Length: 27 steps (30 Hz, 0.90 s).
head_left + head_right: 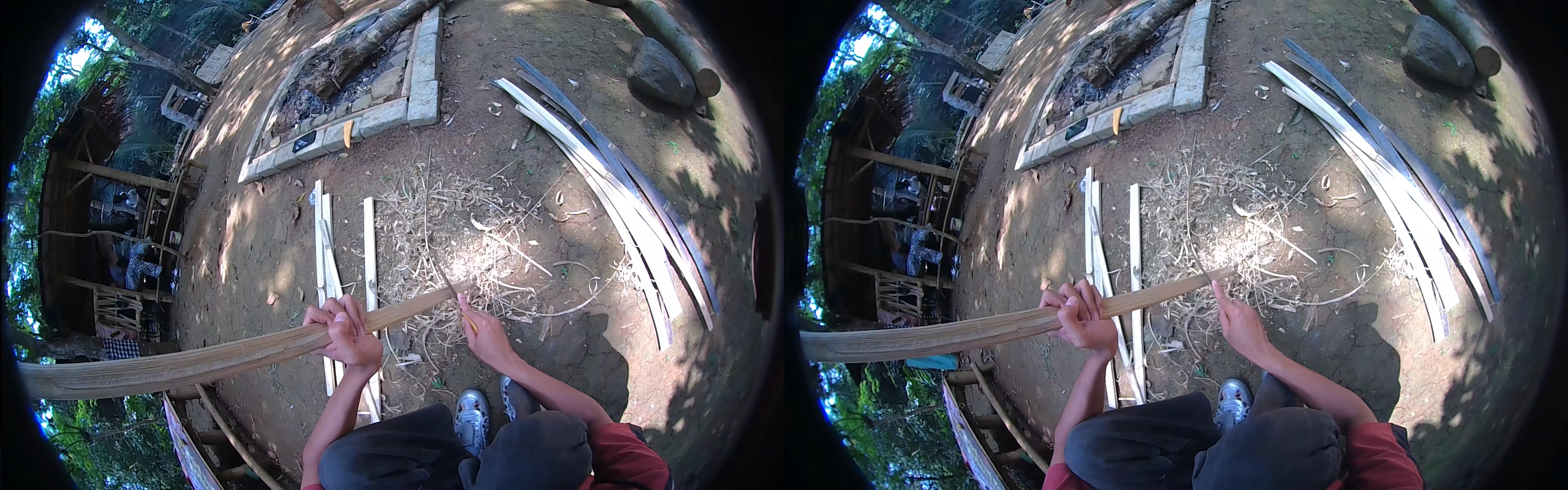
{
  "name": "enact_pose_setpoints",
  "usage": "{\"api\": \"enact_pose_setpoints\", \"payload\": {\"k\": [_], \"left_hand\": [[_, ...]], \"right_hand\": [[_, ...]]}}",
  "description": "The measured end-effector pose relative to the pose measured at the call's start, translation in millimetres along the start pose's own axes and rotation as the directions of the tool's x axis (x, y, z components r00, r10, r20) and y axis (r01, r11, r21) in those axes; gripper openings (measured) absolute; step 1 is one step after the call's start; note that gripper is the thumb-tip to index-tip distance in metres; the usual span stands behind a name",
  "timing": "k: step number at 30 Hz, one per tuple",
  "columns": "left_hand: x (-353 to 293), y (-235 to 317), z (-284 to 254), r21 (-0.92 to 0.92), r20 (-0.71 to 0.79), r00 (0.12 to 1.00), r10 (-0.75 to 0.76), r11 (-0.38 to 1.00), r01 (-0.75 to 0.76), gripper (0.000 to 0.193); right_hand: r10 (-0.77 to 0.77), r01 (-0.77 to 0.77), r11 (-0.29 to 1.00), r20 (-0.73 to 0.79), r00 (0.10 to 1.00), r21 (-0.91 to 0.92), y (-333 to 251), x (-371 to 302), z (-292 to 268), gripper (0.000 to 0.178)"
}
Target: The person uses a saw to cut into a piece of wood while holding it by hand.
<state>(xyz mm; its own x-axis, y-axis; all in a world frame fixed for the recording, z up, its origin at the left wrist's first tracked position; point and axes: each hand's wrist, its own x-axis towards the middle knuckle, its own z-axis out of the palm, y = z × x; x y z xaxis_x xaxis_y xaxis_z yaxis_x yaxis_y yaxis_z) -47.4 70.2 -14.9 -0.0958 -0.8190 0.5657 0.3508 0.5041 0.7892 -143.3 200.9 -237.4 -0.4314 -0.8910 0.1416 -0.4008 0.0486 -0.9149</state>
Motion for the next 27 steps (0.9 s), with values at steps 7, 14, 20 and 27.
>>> {"api": "enact_pose_setpoints", "payload": {"k": [7, 14, 20, 27], "left_hand": [[2, 2, 3, -0.027, -0.047, 0.998, -0.028, 0.999, 0.027, 0.025], [-5, 2, -3, -0.041, -0.012, 1.0, -0.015, 0.999, 0.015, 0.025], [-1, 2, -3, 0.011, -0.058, 0.998, -0.021, 1.0, 0.021, 0.024], [-6, -1, -11, -0.025, -0.057, 0.998, -0.023, 0.999, 0.022, 0.024]], "right_hand": [[0.081, -0.078, 0.986, 0.016, 0.997, -0.149, 39, -5, 15, 0.063], [-0.016, 0.014, 0.996, -0.021, 1.0, -0.085, -5, 4, 3, 0.062], [0.02, -0.02, 0.997, 0.001, 1.0, -0.081, 37, 7, 8, 0.063], [-0.046, 0.043, 0.994, -0.027, 0.999, -0.097, -3, 0, 13, 0.062]]}}
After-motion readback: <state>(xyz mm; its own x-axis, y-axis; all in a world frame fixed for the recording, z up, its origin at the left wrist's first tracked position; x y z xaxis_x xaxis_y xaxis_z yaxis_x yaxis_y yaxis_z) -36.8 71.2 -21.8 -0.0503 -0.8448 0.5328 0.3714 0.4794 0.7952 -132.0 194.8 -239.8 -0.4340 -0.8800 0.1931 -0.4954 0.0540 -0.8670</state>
